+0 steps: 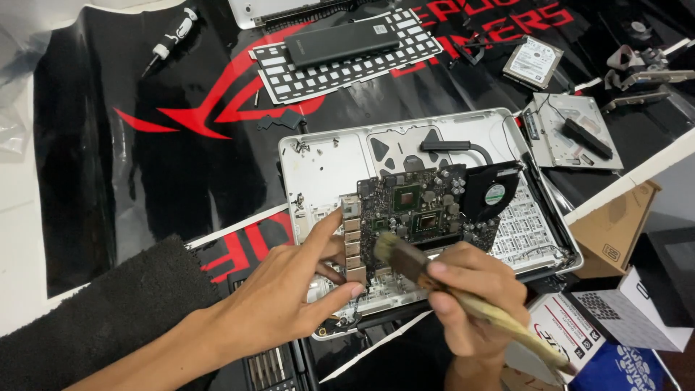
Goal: The person cleans a disassembled laptop motherboard using a brush. They first remove a small component from the board, then use the brush to sweep dust and debris from the motherboard's surface and components.
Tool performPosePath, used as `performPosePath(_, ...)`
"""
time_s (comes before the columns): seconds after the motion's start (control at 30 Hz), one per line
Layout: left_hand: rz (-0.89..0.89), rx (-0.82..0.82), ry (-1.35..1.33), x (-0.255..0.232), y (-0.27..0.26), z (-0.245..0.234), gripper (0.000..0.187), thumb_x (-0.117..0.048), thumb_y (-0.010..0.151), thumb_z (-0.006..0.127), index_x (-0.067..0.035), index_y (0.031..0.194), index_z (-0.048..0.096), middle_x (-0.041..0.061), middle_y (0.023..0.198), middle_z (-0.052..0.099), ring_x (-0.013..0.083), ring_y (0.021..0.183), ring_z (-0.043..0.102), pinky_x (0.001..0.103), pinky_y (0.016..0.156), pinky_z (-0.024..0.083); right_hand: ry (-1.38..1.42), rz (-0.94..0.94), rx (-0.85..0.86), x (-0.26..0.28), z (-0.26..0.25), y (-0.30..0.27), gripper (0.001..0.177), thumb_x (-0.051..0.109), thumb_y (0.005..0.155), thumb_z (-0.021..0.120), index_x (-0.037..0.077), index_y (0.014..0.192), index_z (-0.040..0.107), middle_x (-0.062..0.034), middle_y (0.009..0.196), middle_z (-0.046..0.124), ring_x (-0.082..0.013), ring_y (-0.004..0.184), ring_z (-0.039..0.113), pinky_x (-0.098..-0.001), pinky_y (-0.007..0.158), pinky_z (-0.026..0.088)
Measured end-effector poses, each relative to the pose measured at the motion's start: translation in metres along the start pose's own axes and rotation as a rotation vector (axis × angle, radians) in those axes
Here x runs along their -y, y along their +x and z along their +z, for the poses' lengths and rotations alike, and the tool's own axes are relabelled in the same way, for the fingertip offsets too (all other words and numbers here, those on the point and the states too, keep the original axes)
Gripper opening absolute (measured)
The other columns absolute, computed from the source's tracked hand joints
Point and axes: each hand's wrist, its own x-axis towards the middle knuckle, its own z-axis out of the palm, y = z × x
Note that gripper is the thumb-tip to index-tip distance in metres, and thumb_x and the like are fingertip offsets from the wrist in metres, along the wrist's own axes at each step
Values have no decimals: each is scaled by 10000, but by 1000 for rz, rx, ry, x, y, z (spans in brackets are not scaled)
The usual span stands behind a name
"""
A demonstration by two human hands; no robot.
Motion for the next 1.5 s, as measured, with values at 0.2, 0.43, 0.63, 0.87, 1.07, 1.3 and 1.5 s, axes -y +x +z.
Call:
performPosePath(0.2, -41, -3, 12, 2, 0, 2, 906, -385, 925, 698, 1, 1573, 196, 243, 1341, 671, 345, 1005, 794, 427, 810, 614, -37, -17, 186, 18, 9, 19, 214, 175, 889, 598, 94, 694, 639, 6, 506, 613, -101, 355, 488, -232, 379, 386)
performPosePath(0.43, -62, 7, 28, 4, -1, 4, 928, -406, 913, 709, -28, 1583, 189, 204, 1345, 682, 321, 1010, 796, 435, 825, 610, -83, -25, 114, 22, 9, 20, 192, 237, 968, 610, 77, 880, 669, -22, 577, 648, -129, 425, 594, -234, 431, 484)
performPosePath(0.63, -69, 15, 24, 9, -1, 6, 942, -417, 920, 696, -53, 1601, 157, 199, 1349, 682, 322, 1051, 784, 448, 870, 595, -68, -20, 23, -31, -53, -14, 66, 128, 969, 632, 138, 963, 697, 32, 642, 685, -19, 426, 583, -143, 375, 438)
performPosePath(0.87, -147, 43, 28, 5, 0, 6, 942, -454, 909, 688, -81, 1611, 183, 162, 1376, 676, 277, 1043, 807, 436, 860, 603, -264, -14, -221, -28, -77, -29, 122, 232, 1027, 633, 113, 1048, 636, 12, 856, 693, -67, 621, 632, -194, 545, 520)
performPosePath(1.07, -164, 30, 65, 7, 0, 10, 924, -451, 892, 707, -82, 1584, 218, 173, 1376, 666, 288, 1058, 798, 412, 703, 652, -286, -113, 93, -6, -31, -5, 195, 241, 963, 725, 134, 1114, 666, -43, 836, 762, -143, 620, 749, -190, 526, 682)
performPosePath(1.3, -131, 15, 26, 15, -2, 11, 966, -465, 900, 694, -75, 1608, 164, 206, 1375, 658, 308, 1057, 798, 441, 881, 611, -197, 31, -13, -17, -65, -9, 47, 132, 982, 636, 95, 1010, 625, -31, 748, 677, -108, 598, 676, -197, 547, 556)
performPosePath(1.5, -151, 48, 60, 10, -2, 10, 943, -467, 917, 683, -67, 1607, 181, 190, 1393, 650, 298, 1081, 784, 443, 887, 588, -185, 11, -118, -17, -76, -14, 163, 187, 1000, 644, 107, 1118, 565, -37, 789, 664, -105, 599, 659, -199, 587, 603)
